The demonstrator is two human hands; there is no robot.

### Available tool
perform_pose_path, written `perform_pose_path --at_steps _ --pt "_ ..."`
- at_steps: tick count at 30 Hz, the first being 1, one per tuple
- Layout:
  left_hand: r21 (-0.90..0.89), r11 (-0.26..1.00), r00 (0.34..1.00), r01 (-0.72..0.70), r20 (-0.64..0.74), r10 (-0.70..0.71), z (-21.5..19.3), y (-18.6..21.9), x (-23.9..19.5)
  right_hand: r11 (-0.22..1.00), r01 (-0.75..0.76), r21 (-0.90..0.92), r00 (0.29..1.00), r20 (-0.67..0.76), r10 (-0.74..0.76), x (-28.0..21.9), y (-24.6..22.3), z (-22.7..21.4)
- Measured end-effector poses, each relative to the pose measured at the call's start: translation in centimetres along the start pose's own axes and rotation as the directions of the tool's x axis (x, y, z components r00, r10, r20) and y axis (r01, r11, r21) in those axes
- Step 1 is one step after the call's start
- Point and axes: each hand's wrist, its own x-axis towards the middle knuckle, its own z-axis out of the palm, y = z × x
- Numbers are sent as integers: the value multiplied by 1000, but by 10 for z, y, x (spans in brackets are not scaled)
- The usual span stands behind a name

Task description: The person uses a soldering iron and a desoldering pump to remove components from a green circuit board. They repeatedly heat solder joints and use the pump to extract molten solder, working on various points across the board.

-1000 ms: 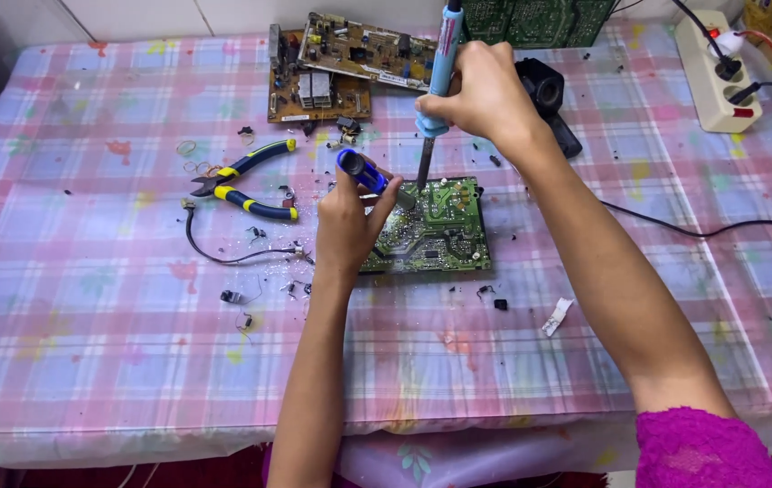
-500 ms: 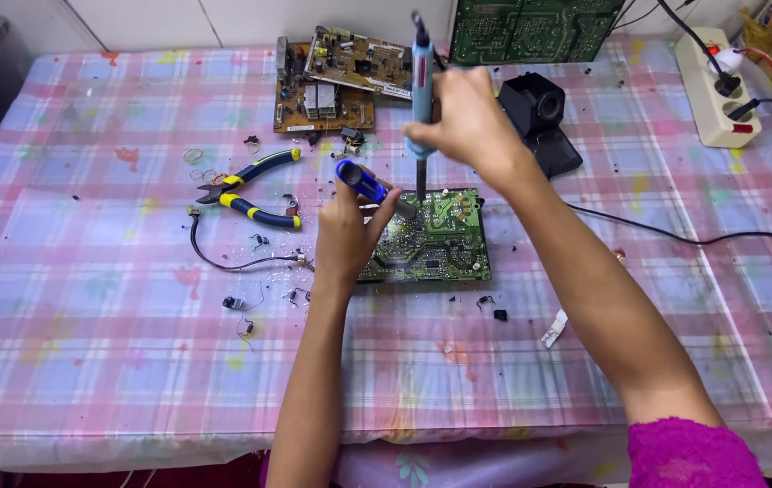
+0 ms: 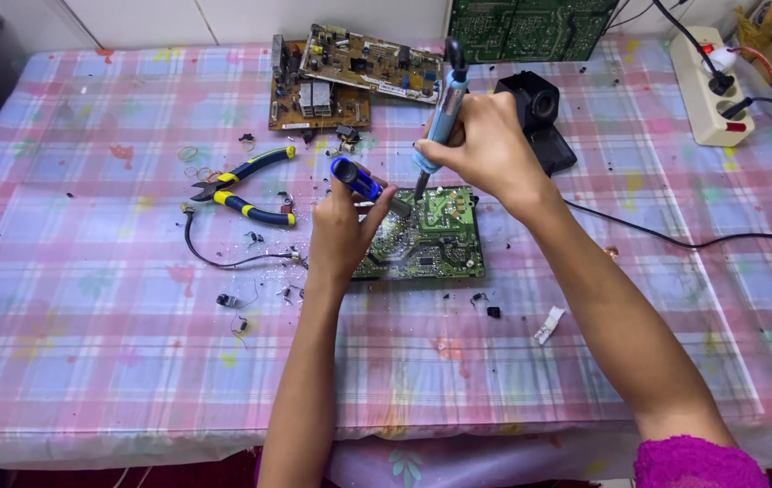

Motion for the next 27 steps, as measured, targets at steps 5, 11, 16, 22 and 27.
perform_pose_path --at_steps 5,11,16,22,27 --pt "-86 996 996 22 -84 -29 -1 6 5 991 44 126 982 -188 -20 -34 38 10" --pt "-200 979 980 34 -186 -72 -4 20 9 840 -50 540 898 -344 275 -87 90 36" --pt "-390 915 954 105 -222 -204 3 9 7 659 -49 751 823 -344 453 -92 105 54" --pt "-428 904 910 3 -373 -180 -8 8 9 813 25 582 866 -419 273 -108 75 45" --pt "-224 968 873 114 -442 -205 -5 -8 -1 928 345 140 876 -404 -264 -125 47 48"
